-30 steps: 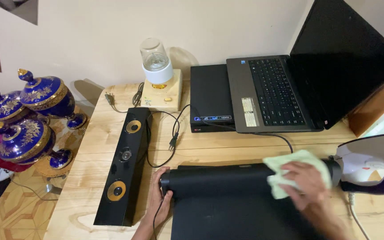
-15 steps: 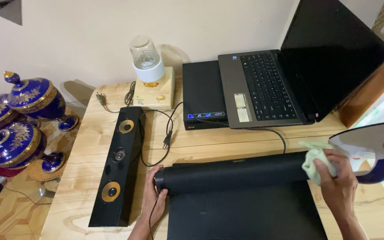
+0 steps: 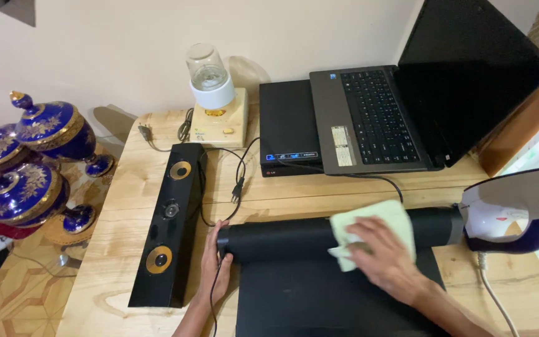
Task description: Cleaning and wiping dust off computer speakers on a wooden desk.
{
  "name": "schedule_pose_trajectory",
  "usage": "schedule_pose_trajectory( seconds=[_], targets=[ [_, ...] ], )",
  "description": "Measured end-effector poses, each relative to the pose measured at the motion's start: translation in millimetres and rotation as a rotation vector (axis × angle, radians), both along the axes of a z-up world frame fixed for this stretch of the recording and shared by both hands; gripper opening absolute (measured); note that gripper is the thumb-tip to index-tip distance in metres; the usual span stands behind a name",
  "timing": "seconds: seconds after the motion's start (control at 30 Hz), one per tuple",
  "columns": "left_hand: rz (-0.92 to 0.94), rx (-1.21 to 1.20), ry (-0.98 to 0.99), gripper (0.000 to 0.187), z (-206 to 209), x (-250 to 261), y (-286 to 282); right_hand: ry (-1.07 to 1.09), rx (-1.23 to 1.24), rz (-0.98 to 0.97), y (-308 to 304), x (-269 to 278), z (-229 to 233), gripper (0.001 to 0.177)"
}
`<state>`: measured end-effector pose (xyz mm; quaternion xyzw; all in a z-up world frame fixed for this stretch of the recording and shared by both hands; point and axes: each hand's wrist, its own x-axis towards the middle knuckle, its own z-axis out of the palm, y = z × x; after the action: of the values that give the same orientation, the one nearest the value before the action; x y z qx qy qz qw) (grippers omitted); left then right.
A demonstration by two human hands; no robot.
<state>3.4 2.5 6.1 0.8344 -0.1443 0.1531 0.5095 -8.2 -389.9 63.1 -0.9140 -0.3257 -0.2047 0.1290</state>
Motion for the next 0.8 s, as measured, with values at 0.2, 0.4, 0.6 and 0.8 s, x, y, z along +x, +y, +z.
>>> schedule_pose_trajectory(
  seconds=[0.2, 0.4, 0.6, 0.8],
  targets=[
    [-0.073, -0.034, -0.053, 0.079, 18.6, -4.7, 3.1, -0.009, -0.085, 0.405, 98.9, 22.6, 26.6, 0.030],
    [-0.116, -0.114, -0.056, 0.086, 15.6, -5.5, 3.5, -0.076, -0.091, 0.571, 175.8, 30.6, 20.1, 0.021],
    [-0.055, 0.055, 0.008, 0.083, 9.3, -3.7, 6.4, -0.010, -0.097, 0.430, 127.3, 26.8, 28.0, 0.029],
    [-0.040, 0.030, 0.059, 0.082, 6.2, -2.4, 5.1, 0.120, -0.055, 0.134, 3.2, 14.2, 16.7, 0.029]
  ],
)
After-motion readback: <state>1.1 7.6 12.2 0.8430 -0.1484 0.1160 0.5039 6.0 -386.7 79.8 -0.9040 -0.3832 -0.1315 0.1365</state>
